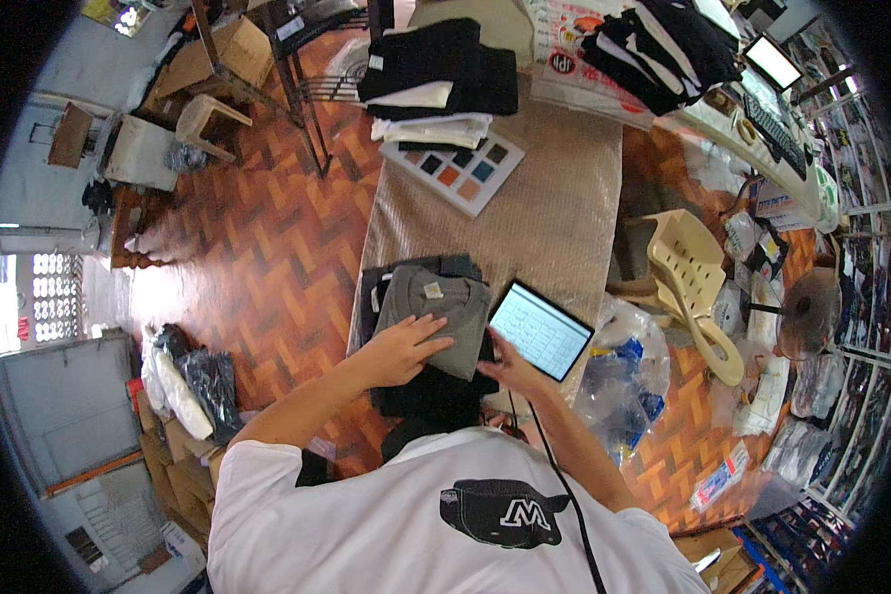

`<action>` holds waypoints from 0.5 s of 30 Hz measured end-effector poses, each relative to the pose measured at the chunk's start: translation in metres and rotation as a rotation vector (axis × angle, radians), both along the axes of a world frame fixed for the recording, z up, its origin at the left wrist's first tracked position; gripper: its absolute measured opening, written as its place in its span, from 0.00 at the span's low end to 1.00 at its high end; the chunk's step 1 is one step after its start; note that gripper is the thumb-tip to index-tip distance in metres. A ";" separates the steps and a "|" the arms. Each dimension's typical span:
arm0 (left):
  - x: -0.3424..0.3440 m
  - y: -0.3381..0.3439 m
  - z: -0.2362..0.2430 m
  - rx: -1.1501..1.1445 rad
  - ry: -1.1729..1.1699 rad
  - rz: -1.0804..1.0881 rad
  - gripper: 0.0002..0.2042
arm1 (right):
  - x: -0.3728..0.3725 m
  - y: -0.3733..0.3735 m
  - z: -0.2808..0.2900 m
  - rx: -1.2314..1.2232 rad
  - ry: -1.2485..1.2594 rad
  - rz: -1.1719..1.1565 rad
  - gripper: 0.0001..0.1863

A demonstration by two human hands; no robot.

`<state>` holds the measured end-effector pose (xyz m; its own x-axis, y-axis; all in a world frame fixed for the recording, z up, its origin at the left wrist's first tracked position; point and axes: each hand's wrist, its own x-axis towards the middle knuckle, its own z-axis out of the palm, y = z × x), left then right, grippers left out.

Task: The person removes packaged shirts from boxes, takes one out of its plastic packaging, and then sorts various shirts into separate stacks on a table while referring to a tablet.

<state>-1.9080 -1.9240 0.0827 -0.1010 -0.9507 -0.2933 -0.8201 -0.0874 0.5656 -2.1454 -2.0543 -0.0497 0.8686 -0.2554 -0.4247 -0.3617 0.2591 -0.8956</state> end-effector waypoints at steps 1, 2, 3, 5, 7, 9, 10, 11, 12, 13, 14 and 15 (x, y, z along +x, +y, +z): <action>0.013 -0.007 0.002 0.130 0.178 0.194 0.26 | 0.005 -0.002 0.012 -0.201 0.067 0.159 0.45; 0.029 -0.014 0.005 0.258 0.357 0.389 0.23 | 0.011 -0.006 0.027 -0.404 0.135 0.317 0.46; 0.056 -0.019 0.010 0.236 0.285 0.562 0.21 | 0.013 -0.004 0.034 -0.344 0.135 0.298 0.47; 0.115 -0.046 0.032 0.078 0.060 0.849 0.21 | 0.014 0.002 0.039 -0.218 0.137 0.267 0.48; 0.160 -0.091 0.086 -0.251 0.200 1.113 0.23 | 0.014 -0.005 0.043 -0.109 0.152 0.239 0.49; 0.192 -0.146 0.128 -0.541 0.377 1.111 0.21 | 0.015 -0.011 0.047 -0.031 0.167 0.203 0.50; 0.205 -0.170 0.151 -0.615 0.099 0.998 0.21 | 0.015 -0.012 0.044 -0.052 0.162 0.209 0.50; 0.221 -0.190 0.166 -0.682 -0.178 0.877 0.21 | 0.014 -0.012 0.041 -0.075 0.153 0.224 0.50; 0.238 -0.215 0.172 -0.590 -0.328 0.868 0.22 | 0.016 -0.012 0.037 -0.103 0.147 0.238 0.50; 0.251 -0.242 0.169 -0.495 -0.470 0.856 0.24 | 0.018 -0.012 0.037 -0.123 0.162 0.255 0.50; 0.253 -0.270 0.161 -0.391 -0.563 0.851 0.25 | 0.019 -0.013 0.042 -0.143 0.177 0.284 0.50; 0.254 -0.301 0.150 -0.285 -0.648 0.840 0.27 | 0.020 -0.015 0.046 -0.163 0.196 0.310 0.50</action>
